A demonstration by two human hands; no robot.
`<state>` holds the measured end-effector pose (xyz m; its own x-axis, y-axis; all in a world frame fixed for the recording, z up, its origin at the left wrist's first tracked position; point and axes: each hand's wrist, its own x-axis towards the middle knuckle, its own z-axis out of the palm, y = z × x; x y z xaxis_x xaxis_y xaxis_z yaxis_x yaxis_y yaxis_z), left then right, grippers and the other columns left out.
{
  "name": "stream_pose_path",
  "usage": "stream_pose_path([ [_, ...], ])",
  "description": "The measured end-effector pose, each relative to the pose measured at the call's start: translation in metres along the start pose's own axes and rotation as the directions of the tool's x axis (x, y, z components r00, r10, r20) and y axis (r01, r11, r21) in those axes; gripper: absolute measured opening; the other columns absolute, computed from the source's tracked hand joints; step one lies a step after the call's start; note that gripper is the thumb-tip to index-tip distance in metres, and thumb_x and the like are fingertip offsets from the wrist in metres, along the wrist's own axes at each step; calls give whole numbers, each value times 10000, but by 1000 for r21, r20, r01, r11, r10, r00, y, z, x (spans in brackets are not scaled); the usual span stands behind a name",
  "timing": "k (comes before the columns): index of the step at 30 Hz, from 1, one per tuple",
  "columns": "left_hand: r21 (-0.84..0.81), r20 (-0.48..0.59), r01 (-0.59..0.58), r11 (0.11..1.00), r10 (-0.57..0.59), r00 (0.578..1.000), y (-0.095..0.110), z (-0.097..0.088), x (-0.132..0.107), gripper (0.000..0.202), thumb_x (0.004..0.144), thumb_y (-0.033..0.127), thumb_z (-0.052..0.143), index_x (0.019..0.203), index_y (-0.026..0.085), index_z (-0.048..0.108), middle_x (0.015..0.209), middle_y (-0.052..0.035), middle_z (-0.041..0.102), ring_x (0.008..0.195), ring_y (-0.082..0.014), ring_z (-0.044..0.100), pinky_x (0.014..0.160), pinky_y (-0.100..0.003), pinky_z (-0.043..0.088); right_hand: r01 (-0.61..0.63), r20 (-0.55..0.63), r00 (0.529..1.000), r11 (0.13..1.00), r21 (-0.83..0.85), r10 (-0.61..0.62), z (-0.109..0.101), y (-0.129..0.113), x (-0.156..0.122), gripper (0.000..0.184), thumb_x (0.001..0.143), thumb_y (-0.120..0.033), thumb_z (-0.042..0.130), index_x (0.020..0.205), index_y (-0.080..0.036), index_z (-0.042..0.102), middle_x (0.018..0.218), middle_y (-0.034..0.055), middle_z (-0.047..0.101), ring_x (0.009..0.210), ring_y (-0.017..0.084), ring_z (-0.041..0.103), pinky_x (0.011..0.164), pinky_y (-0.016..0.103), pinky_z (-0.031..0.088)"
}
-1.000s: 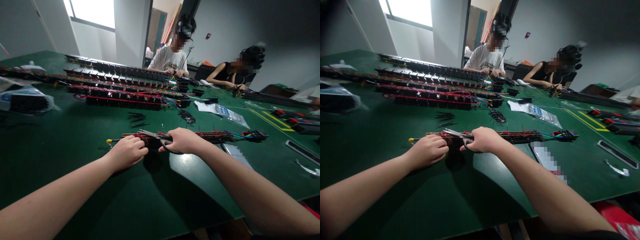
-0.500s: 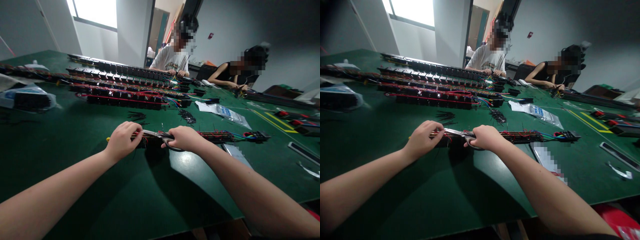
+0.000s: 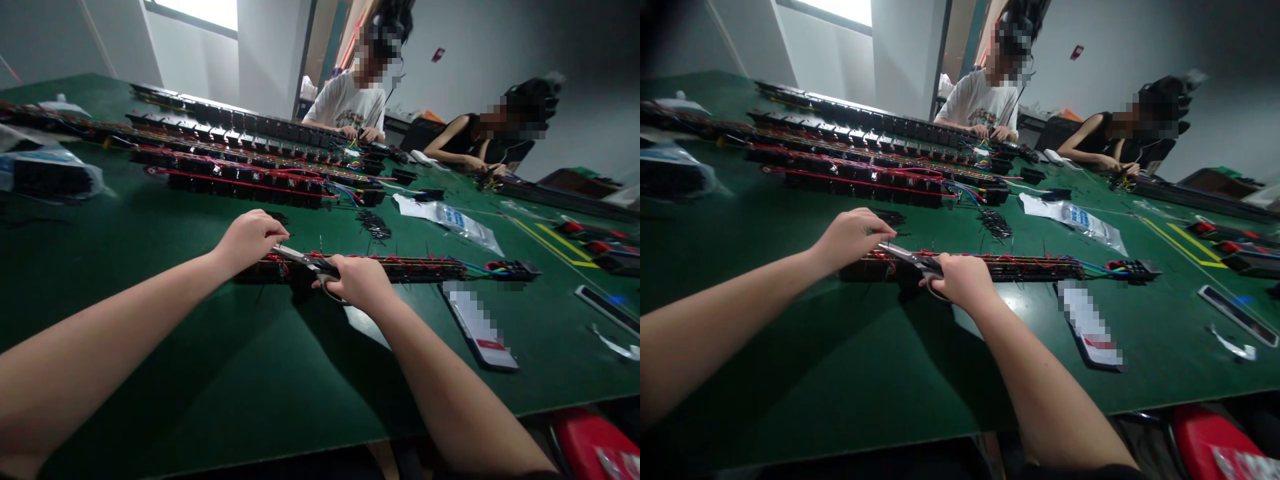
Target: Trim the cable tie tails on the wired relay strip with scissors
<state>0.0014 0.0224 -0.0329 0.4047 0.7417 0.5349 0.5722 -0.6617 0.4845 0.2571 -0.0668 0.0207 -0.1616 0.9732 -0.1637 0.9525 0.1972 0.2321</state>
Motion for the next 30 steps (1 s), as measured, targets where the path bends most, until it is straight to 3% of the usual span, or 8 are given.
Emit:
stream_pose_path([
  [11, 22, -57, 27, 999, -26, 998, 14, -11, -12, 256, 1063, 291, 638, 1056, 182, 869, 1072, -96, 869, 1097, -261, 738, 1053, -445, 567, 41, -13, 999, 995, 85, -40, 7, 3, -4, 403, 1067, -519, 698, 1231, -170, 817, 1142, 176, 881, 1097, 356, 834, 803, 355, 494],
  [15, 11, 159, 40, 999, -41, 986, 34, -37, 1, 218, 1013, 354, 694, 1037, 211, 857, 965, -38, 847, 902, -215, 751, 871, -340, 571, -10, -75, 997, 982, 190, 25, 16, 8, -1, 483, 1083, -606, 649, 1246, -180, 808, 1120, 165, 878, 1036, 329, 820, 784, 341, 469],
  [16, 9, 293, 41, 999, -42, 955, 41, -43, 4, 197, 983, 349, 727, 1080, 232, 853, 887, -4, 829, 794, -188, 739, 770, -296, 543, -20, -86, 995, 975, 222, 40, 17, 9, -1, 495, 1080, -624, 647, 1233, -181, 807, 1110, 163, 875, 1016, 324, 814, 768, 337, 451],
  [17, 49, 524, 58, 997, -75, 848, 49, -47, 5, 235, 983, 337, 727, 1180, 260, 828, 889, 20, 827, 763, -173, 736, 723, -269, 514, -26, -94, 994, 966, 256, 52, 18, 11, -1, 501, 1071, -639, 656, 1206, -181, 807, 1096, 161, 872, 998, 318, 806, 753, 333, 429],
  [19, 184, 783, 7, 983, -151, 603, 62, -48, 3, 303, 995, 291, 720, 1294, 300, 768, 950, 33, 834, 804, -175, 752, 714, -258, 483, -26, -101, 993, 944, 328, 62, 18, 14, -1, 498, 1033, -664, 705, 1123, -182, 796, 1046, 147, 859, 960, 299, 779, 722, 324, 377],
  [20, 204, 811, -18, 979, -159, 562, 67, -46, 1, 288, 973, 267, 746, 1258, 301, 771, 956, 25, 836, 818, -188, 754, 706, -265, 465, -19, -99, 993, 930, 367, 60, 17, 15, -2, 489, 1010, -666, 735, 1079, -184, 783, 1010, 132, 847, 931, 281, 759, 710, 319, 352],
  [25, 277, 837, -81, 957, -199, 509, 76, -29, -11, 208, 937, 278, 782, 1145, 271, 780, 1027, -65, 841, 873, -269, 744, 680, -317, 399, 62, -4, 997, 810, 583, -73, 9, 24, -8, 496, 921, -682, 801, 846, -209, 673, 803, 3, 696, 752, 158, 596, 673, 285, 327],
  [30, 319, 820, -6, 948, -273, 503, 76, -45, 3, 344, 986, 432, 717, 1293, 283, 748, 981, -40, 842, 804, -249, 750, 663, -308, 419, 2, 234, 932, 653, 758, -275, 3, 38, -12, 727, 786, -948, 701, 758, -231, 588, 654, -42, 563, 603, 135, 571, 577, 272, 390],
])
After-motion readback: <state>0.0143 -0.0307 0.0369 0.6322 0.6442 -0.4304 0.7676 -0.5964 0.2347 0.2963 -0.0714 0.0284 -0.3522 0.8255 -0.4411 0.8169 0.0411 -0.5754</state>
